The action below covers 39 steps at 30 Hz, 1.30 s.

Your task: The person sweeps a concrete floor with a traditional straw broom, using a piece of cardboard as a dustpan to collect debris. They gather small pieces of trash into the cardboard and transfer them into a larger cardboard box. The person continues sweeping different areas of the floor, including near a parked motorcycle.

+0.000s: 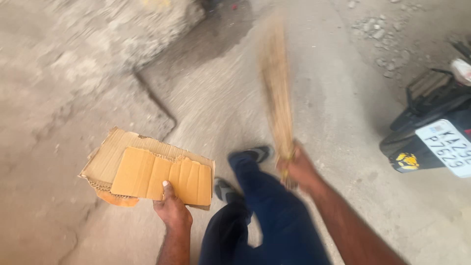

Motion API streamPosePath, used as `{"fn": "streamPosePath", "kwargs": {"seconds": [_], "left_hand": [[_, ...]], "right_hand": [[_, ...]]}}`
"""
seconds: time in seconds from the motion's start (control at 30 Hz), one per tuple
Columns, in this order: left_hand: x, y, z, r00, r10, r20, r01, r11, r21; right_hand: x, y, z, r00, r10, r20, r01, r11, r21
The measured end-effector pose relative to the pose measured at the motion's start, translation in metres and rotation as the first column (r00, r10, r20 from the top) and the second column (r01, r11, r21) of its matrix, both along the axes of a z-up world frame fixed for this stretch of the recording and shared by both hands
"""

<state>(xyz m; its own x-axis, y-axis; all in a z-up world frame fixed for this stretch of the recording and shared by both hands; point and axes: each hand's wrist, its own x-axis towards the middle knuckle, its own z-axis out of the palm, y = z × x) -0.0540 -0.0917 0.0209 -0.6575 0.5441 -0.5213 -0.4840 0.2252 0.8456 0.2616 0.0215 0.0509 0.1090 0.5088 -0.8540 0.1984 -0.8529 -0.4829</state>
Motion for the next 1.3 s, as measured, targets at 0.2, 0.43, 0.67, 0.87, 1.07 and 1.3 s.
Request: {"fn": "streamPosePath", "kwargs": {"seconds": [0.2, 0.43, 0.67, 0.87, 1.07, 1.3], "left_hand": [[-0.033, -0.077, -0.015, 0.987, 0.112, -0.116, -0.114, 0.993, -0.01], [-0.022, -0.11, -0.032, 0.965, 0.196, -0.174, -0.223, 0.963, -0.15], [0.04, -0.042, -0.019, 0.98, 0.194, -0.043, -0.199, 0.965, -0.17], [0.104, 0.03, -0.007, 0.992, 0.116, 0.04, -0.114, 0.992, -0.044], [0.14, 0.085, -0.015, 0.99, 0.143, 0.011, -0.14, 0.979, -0.146], [0.156, 0.125, -0.031, 0.994, 0.045, -0.097, -0.061, 0.984, -0.167]], "right_hand": [[-0.083, -0.137, -0.046, 0.931, 0.153, -0.332, -0.305, 0.826, -0.474], [0.03, -0.111, -0.162, 0.623, -0.386, -0.681, -0.098, 0.825, -0.557], [0.218, 0.057, -0.106, 0.98, -0.088, 0.181, 0.119, 0.978, -0.169], [0.19, 0.059, -0.04, 0.97, 0.18, 0.161, -0.151, 0.972, -0.181], [0.111, 0.024, -0.061, 0.977, 0.093, -0.194, -0.172, 0.881, -0.441], [0.257, 0.143, -0.135, 0.991, 0.075, 0.112, -0.044, 0.966, -0.255]]}}
